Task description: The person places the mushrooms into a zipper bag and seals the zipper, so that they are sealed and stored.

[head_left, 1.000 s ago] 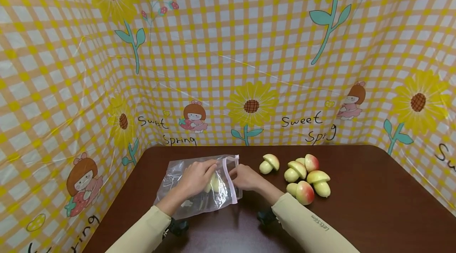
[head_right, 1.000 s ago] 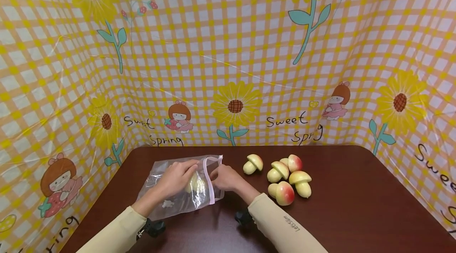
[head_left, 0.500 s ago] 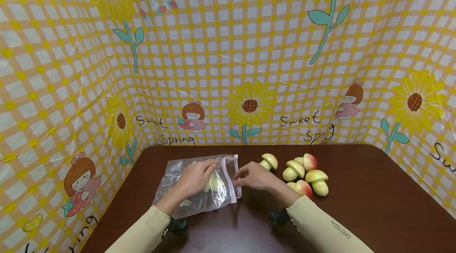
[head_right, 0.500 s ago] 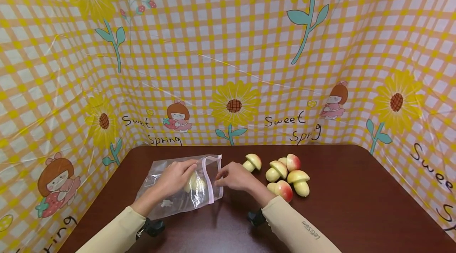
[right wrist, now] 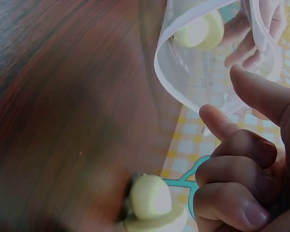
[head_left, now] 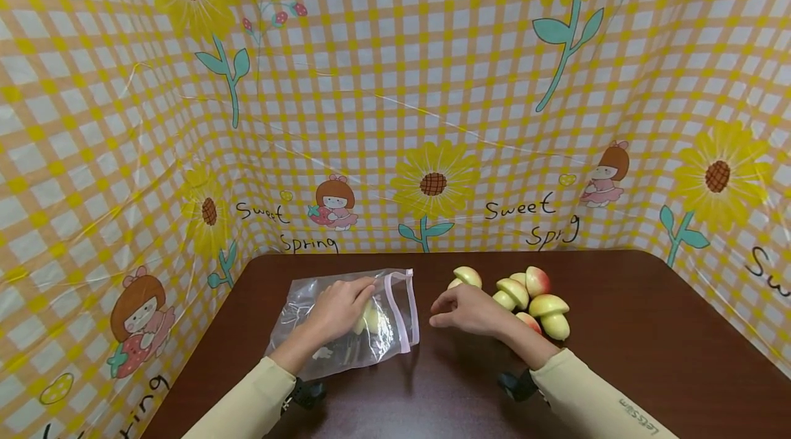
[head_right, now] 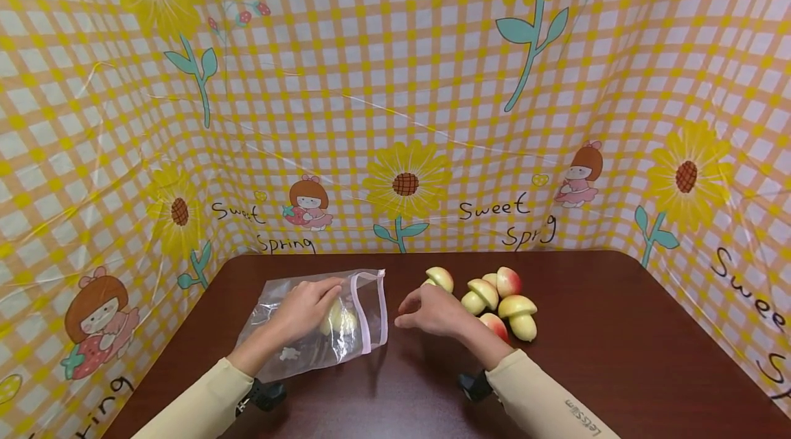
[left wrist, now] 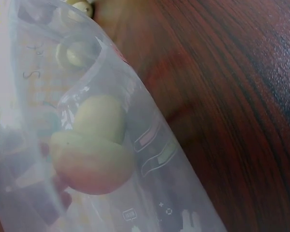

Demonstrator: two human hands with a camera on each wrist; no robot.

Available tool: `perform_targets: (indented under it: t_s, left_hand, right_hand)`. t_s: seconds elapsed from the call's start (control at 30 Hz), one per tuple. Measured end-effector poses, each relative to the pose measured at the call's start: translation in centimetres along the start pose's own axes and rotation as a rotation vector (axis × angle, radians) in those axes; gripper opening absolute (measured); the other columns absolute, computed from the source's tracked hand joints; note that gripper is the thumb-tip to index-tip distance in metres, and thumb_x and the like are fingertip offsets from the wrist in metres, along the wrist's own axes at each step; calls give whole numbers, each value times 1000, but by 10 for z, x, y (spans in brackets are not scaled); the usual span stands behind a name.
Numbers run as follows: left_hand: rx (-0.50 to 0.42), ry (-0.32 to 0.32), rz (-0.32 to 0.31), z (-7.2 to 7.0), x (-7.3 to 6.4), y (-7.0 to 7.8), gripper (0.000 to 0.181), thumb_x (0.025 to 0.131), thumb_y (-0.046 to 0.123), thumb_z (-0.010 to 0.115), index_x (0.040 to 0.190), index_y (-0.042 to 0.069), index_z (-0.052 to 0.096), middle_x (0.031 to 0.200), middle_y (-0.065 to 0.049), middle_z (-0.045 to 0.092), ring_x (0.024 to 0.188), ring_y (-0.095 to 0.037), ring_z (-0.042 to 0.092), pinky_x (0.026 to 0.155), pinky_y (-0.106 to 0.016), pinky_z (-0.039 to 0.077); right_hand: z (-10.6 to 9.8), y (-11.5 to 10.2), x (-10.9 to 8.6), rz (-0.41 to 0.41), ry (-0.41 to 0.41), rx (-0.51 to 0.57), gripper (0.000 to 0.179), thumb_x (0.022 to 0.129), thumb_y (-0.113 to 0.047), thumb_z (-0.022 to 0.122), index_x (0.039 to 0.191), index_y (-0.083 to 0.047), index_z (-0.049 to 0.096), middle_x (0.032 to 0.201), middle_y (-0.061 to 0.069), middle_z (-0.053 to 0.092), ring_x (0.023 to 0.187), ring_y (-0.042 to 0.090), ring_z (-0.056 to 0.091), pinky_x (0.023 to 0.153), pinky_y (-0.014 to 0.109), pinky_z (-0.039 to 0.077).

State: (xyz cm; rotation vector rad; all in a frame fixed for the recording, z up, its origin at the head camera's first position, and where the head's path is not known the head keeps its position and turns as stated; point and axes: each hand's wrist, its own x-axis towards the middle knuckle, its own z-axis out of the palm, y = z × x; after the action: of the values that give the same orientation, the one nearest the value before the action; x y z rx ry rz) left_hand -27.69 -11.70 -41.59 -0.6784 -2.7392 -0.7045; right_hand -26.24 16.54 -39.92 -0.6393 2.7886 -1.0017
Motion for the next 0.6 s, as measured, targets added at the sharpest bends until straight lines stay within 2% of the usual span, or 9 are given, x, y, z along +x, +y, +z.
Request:
perform_targets:
  t_s: [0.27, 0.47, 0.6]
  left_hand:
    - [1, 1, -5, 1, 1, -2, 33, 107, 31, 48, 129, 18, 69, 107, -3, 74, 86, -17, 66, 78, -48, 55]
    - [6, 2, 3, 1, 1, -3, 32, 107, 30, 49, 128, 18, 69, 94, 0, 72, 81, -15, 64, 75, -47, 55]
    - [6, 2, 1, 1, 1, -3, 32, 107, 30, 49, 129, 18, 69, 96, -1, 73, 82, -15, 64, 76, -47, 55]
  right_hand:
    - [-11, 2, -14, 32, 3, 5, 28, 85, -28, 80, 103, -7, 77, 99, 1, 72, 82, 13, 61, 71, 33, 50]
    - [-18, 8, -23, 52, 19, -25, 26, 85, -31, 80, 102, -12, 77, 98, -1, 72, 78, 12, 58, 68, 31, 48]
    - [-24, 12, -30, 31, 25, -29, 25, 86, -32, 79, 102, -12, 77, 95, -3, 72, 77, 12, 56, 68, 30, 47]
